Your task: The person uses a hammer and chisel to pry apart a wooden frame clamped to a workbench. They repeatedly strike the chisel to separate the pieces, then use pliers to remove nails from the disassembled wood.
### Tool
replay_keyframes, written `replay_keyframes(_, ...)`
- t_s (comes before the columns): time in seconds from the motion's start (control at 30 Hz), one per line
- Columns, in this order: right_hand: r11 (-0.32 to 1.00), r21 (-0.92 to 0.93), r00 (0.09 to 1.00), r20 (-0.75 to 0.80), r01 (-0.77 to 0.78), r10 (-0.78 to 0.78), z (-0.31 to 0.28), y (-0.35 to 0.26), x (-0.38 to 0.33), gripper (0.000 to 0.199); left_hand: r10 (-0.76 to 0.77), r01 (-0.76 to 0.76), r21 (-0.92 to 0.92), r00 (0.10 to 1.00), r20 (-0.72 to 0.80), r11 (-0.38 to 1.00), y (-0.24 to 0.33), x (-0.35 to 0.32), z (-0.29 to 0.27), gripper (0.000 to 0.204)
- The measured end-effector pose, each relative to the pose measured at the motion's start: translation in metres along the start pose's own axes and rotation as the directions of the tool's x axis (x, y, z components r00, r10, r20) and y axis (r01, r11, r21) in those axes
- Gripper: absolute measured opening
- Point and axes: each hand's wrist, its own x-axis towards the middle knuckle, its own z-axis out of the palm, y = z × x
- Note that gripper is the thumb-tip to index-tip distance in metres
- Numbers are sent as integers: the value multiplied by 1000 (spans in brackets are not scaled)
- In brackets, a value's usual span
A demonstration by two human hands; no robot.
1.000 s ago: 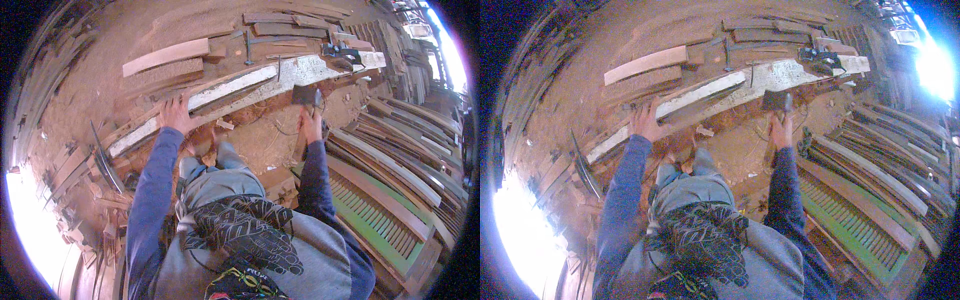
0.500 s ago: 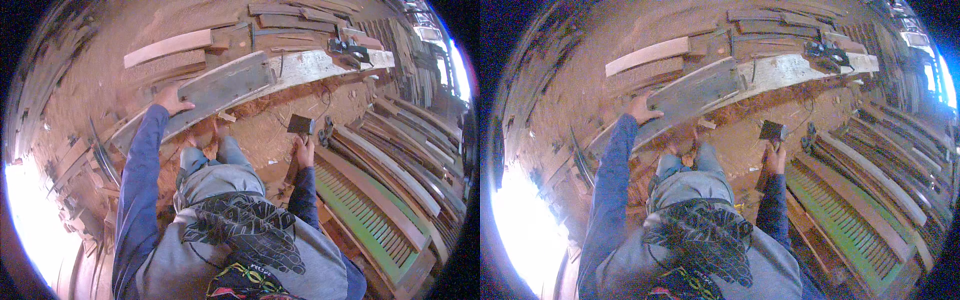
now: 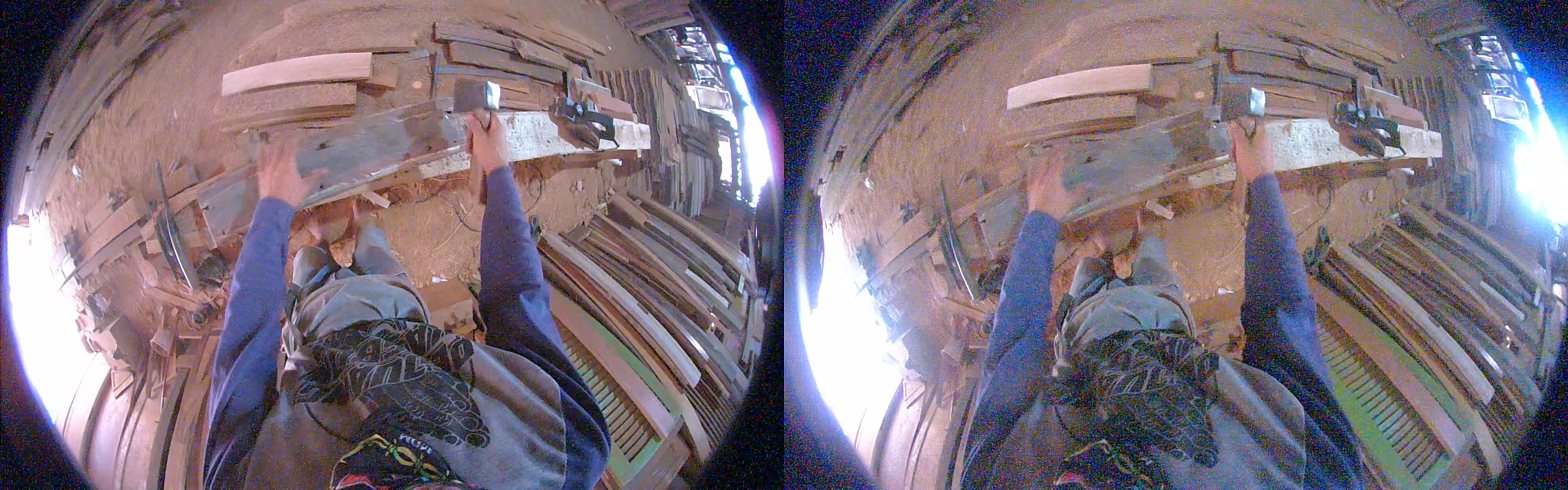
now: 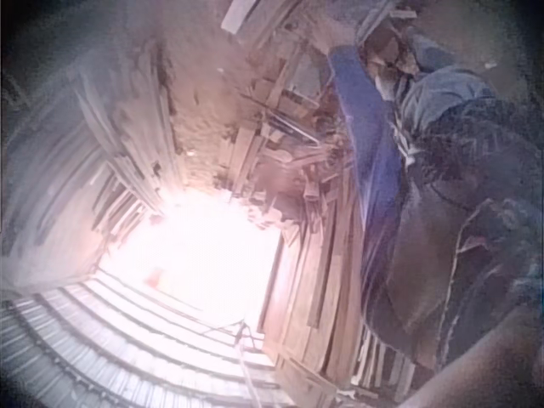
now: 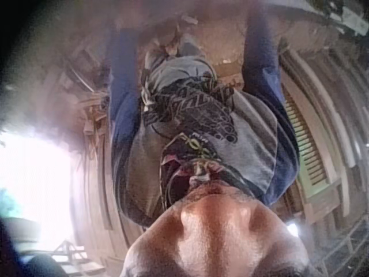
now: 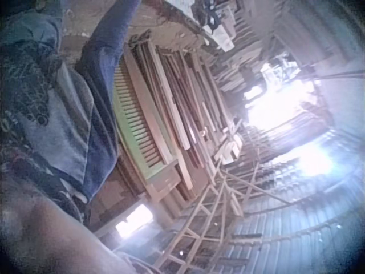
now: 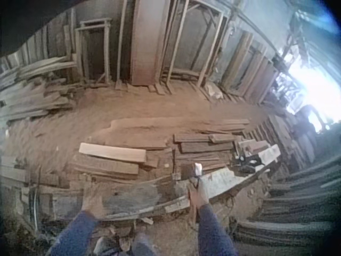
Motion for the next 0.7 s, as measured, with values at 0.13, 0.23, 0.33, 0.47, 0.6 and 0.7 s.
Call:
replay_keyframes(0.13,908,-387,985,3,158,-170,25,-3,36,38,-379,394,-23,864,-331,919,-66,-61,-12,95)
replay_keyframes(0.23,686,-685,960,73,245,-270,49,-7,31,44,-662,645,-161,698,-273,747,-115,-104,-17,92)
replay_keyframes(0.33,682,-681,963,177,267,-201,86,-17,0,51,-705,672,-217,689,-168,708,-141,-123,-8,89)
replay_keyframes(0.47,673,-621,912,331,403,-242,156,-40,-53,53,-678,646,-215,721,-143,733,-148,-125,-1,85)
replay_keyframes(0.6,756,-456,865,411,469,-288,238,-66,-113,40,-637,614,-169,750,-179,771,-142,-126,-7,84)
replay_keyframes(0.7,782,-386,802,552,490,-230,291,-91,-154,39,-612,593,-151,773,-169,791,-148,-130,-8,80)
